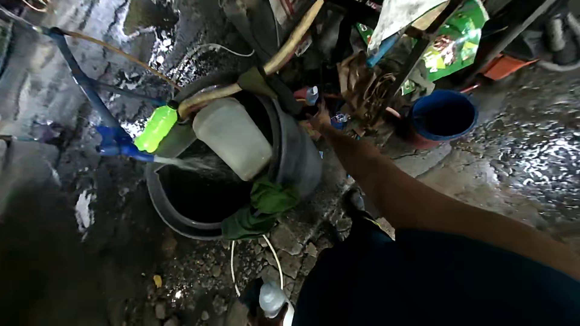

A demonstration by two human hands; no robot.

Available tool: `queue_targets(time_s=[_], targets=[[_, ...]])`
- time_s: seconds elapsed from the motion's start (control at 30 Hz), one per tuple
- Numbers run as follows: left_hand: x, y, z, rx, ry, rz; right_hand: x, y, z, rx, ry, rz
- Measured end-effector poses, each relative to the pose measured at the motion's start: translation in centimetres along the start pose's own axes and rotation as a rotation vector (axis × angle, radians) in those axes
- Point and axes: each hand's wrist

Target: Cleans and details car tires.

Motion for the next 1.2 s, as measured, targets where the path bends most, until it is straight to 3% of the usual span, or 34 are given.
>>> queue_targets(time_s=[0.07,0.2,0.23,0.33,0.5,0.57,0.67,0.83,0.97,1.1,1.2], targets=[[-0.8,0.5,1.8,0.027,0.002,0.011,5.0,2.3,0.1,-0.205,0.003,0.048],[-1.8,-0.3,5.0,0.126,0.169,0.122,22.8,9.9,0.8,-0.539,0.153,0.237],[-1.6,-0.6,5.6,0.136,0.209,0.168,25.3,12.4,0.4,-0.615,0.247,0.315],[-0.1,-1.6,6.0,0.086,0.284,0.389,26.4,21.4,-1.2,-0.723,0.390,0.301],[3.6,-2.4,6.9,-0.078,0.298,0.865,25.0,32.4,-2.9,-0.886,0.183,-0.009],[6.5,-0.8,5.5,-0.171,0.357,1.003,24.2,36.2,-5.4,-0.951,0.029,-0.036],[9.5,3.2,3.5,-0.313,0.363,1.222,25.3,42.7,-9.7,-0.892,-0.293,0.058],[13.0,9.2,3.0,-0.561,0.392,1.482,28.2,49.3,-17.5,-0.778,-0.617,-0.175],[16.8,15.9,4.8,-0.689,0.303,1.663,34.6,54.2,-23.1,-0.484,-0.820,-0.169],[19.7,22.4,9.2,-0.645,0.235,1.952,43.0,59.5,-29.3,-0.232,-1.001,-0.212],[20.9,29.1,12.8,-0.673,0.203,2.008,50.3,65.8,-34.5,-0.121,-1.189,-0.263]])
Point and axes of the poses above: each hand's wrist, its own y-axis away from the middle knuckle, its own z-axis out of the palm, x = y × z, and after that the axes turned 14 degrees about z, right-handed
